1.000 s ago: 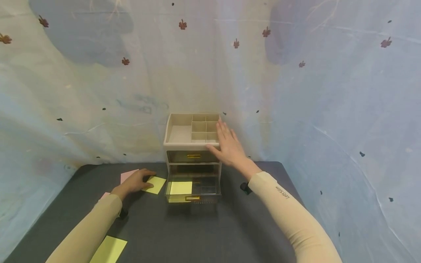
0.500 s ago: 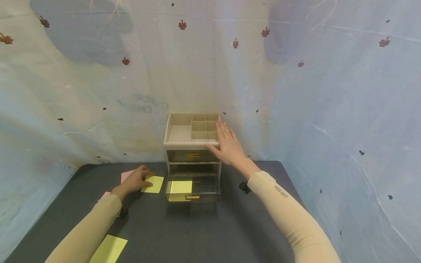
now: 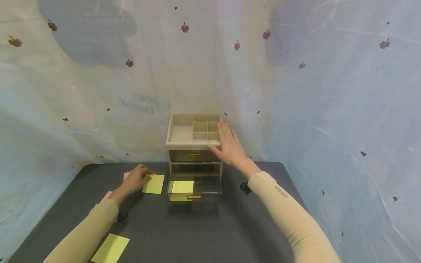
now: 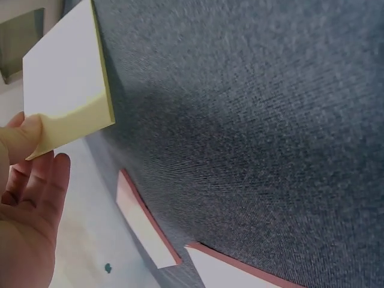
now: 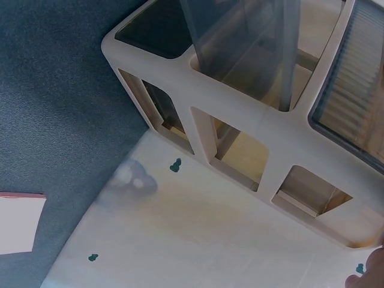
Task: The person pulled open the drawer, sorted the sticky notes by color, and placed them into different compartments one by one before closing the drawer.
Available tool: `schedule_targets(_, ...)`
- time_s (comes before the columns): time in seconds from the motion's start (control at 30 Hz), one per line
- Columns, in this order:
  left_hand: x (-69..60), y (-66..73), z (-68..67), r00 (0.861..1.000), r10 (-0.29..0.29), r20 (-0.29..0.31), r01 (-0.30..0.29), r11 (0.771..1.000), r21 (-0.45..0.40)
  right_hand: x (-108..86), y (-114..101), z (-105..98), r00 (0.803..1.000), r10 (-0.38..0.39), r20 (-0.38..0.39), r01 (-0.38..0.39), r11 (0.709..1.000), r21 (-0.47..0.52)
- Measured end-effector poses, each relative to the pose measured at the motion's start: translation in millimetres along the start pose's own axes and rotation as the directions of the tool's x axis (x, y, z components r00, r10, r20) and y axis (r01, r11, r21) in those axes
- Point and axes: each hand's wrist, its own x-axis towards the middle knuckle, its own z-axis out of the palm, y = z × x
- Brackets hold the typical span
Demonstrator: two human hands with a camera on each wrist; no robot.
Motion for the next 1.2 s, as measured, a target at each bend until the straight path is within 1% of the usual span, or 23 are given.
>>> schedule_targets(0.17,-6.2,7.7,-2.4,0.998,0.021,-0.067,-0.023,0.999,-0.032,-0.6,2,1,1.0,0.009,0.005,-0.009,1.0,-0.009)
schedule_targets(0.3,-11.0,12.9,-4.7,0.995,0.018,-0.099,-0.024,0.998,-0.053,-0.6,2,1,1.0,0.013,0.001,-0.013,1.0,-0.011)
schedule_targets(0.43,-17.2,16.4,-6.2,0.994,0.011,-0.109,-0.019,0.998,-0.066,-0.7,2,0,1.0,0.014,0.005,-0.014,1.0,-0.011)
schedule_targets(0.53,-21.3,17.9,-6.2,0.993,0.019,-0.118,-0.026,0.998,-0.065,-1.4,2,0,1.0,0.016,0.012,-0.016,1.0,-0.007)
schedule_targets(0.73,-27.6,18.7,-6.7,0.988,0.023,-0.152,-0.034,0.997,-0.068,-1.0,1,0,1.0,0.014,0.009,-0.014,1.0,-0.003)
schedule_targets(0.93,-33.9,23.6,-11.0,0.979,0.022,-0.203,-0.037,0.997,-0.072,-0.4,-1,0,1.0,0.011,0.006,-0.011,1.0,-0.005)
schedule_targets(1.2,-38.9,40.9,-19.2,0.961,0.011,-0.276,-0.051,0.989,-0.137,-0.9,-1,0,1.0,0.014,0.01,-0.014,1.0,0.005)
